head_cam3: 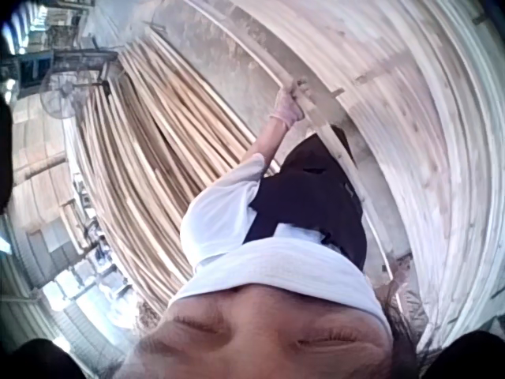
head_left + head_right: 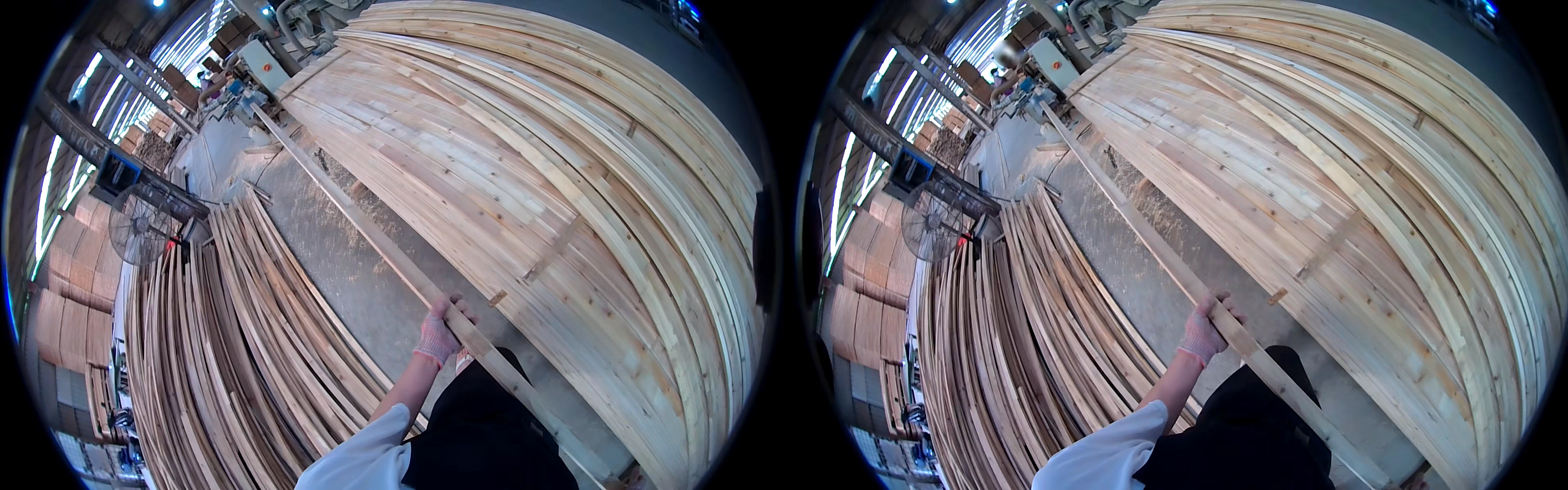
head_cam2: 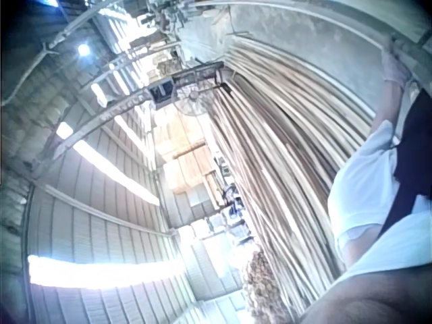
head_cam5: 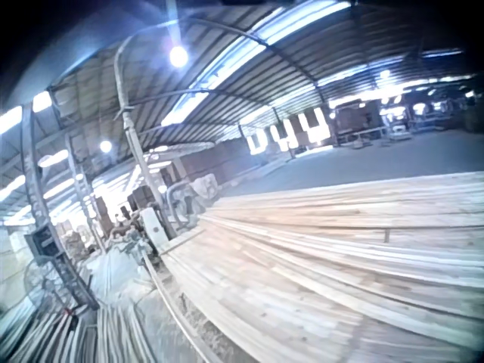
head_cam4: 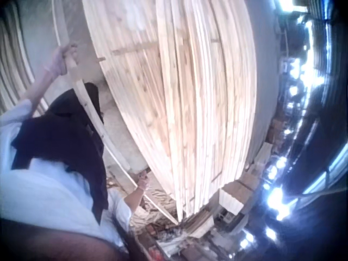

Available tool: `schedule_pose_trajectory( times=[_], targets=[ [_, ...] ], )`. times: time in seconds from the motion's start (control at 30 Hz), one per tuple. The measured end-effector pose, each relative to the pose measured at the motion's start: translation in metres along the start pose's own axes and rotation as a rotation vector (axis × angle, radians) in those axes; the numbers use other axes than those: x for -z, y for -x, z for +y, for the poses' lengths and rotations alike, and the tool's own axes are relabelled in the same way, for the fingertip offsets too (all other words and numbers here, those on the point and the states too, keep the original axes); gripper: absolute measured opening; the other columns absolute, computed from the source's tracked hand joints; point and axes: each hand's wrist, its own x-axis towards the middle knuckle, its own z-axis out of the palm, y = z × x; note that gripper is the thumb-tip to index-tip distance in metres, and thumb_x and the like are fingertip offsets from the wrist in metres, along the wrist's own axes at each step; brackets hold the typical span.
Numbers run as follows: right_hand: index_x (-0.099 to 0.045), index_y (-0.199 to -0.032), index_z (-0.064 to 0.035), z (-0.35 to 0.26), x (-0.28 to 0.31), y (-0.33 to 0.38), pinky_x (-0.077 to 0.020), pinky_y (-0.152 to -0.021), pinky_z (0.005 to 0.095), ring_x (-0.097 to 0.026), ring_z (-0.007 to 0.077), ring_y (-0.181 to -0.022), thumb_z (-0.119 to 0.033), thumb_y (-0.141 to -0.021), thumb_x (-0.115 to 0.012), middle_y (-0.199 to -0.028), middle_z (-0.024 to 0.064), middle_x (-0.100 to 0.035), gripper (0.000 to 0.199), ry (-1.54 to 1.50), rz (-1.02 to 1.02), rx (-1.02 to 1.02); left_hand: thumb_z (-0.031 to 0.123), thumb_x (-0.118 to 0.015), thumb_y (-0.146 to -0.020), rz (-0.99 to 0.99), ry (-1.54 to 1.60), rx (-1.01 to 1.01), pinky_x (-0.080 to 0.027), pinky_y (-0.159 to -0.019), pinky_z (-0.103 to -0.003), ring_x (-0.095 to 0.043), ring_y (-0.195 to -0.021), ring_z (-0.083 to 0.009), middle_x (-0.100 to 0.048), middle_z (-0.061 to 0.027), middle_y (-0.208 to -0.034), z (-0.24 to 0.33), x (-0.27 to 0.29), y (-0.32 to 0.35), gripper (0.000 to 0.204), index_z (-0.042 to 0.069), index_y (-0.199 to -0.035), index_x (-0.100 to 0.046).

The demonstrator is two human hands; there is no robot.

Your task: The person moves wood planks from one large stack to another, handling them one at a time by hand while wearing gloves.

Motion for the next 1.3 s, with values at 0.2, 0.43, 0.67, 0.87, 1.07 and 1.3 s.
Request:
schedule_pose_trajectory(
  times=[0.2,0.43,0.67,0.87,1.07,1.3],
  targets=[
    [-0.069,-0.098,-0.0051,-0.083,-0.046,-0.012,-0.0465,-0.084,0.0374,-0.063,0.0271,-0.090,-0.054,-0.089,-0.053,-0.092,0.0163,-0.067,0.052,-0.165,0.004,0.034,0.034,-0.057,-0.093,-0.120,-0.415,0.433,-0.043,-0.101,-0.039,-0.053,-0.116,-0.0236,-0.058,-0.0111,-0.122,-0.057,0.040,0.034,0.048,0.005,-0.130,-0.049],
    [-0.073,-0.087,-0.0092,-0.300,0.005,0.114,-0.0461,-0.083,0.0392,-0.064,0.0302,-0.089,-0.059,-0.086,-0.050,-0.085,0.0153,-0.068,0.055,-0.273,-0.231,0.430,0.037,-0.057,-0.093,-0.305,-0.745,0.545,-0.038,-0.105,-0.038,-0.054,-0.114,-0.0239,-0.058,-0.0096,-0.123,-0.125,0.064,0.037,0.047,0.004,-0.126,-0.052],
    [-0.068,-0.078,-0.0050,-0.178,0.055,0.068,-0.0466,-0.068,0.0421,-0.062,0.0314,-0.066,-0.040,-0.087,-0.055,-0.067,0.0130,-0.064,0.038,-0.184,0.042,0.528,0.034,-0.058,-0.093,0.149,-0.401,0.191,-0.054,-0.084,-0.040,-0.064,-0.097,-0.0253,-0.062,-0.0112,-0.116,-0.006,0.017,-0.012,0.035,0.005,-0.114,-0.058],
    [-0.072,-0.094,-0.0009,-0.081,0.134,0.105,-0.0506,-0.078,0.0403,-0.065,0.0339,-0.086,-0.051,-0.093,-0.050,-0.089,0.0213,-0.069,0.055,-0.031,0.026,0.145,0.035,-0.050,-0.096,0.084,-0.193,-0.259,-0.056,-0.068,-0.044,-0.063,-0.076,-0.0263,-0.062,-0.0099,-0.086,0.123,-0.048,-0.067,0.030,0.005,-0.100,-0.054],
    [-0.069,-0.082,-0.0035,-0.172,0.085,0.111,-0.0467,-0.075,0.0420,-0.060,0.0298,-0.075,-0.048,-0.086,-0.056,-0.072,0.0169,-0.062,0.046,-0.263,0.409,0.306,0.033,-0.042,-0.097,0.137,-0.129,-0.408,-0.050,-0.060,-0.040,-0.055,-0.061,-0.0236,-0.054,-0.0089,-0.068,0.221,-0.034,-0.177,0.034,0.004,-0.081,-0.050],
    [-0.066,-0.077,-0.0065,-0.319,0.058,0.135,-0.0439,-0.073,0.0465,-0.057,0.0366,-0.074,-0.038,-0.094,-0.052,-0.072,0.0151,-0.063,0.038,-0.190,0.533,0.289,0.040,-0.042,-0.093,0.215,-0.279,-0.672,-0.048,-0.090,-0.043,-0.060,-0.097,-0.0264,-0.062,-0.0120,-0.109,0.326,-0.016,-0.254,0.044,0.003,-0.111,-0.058]
  ],
)
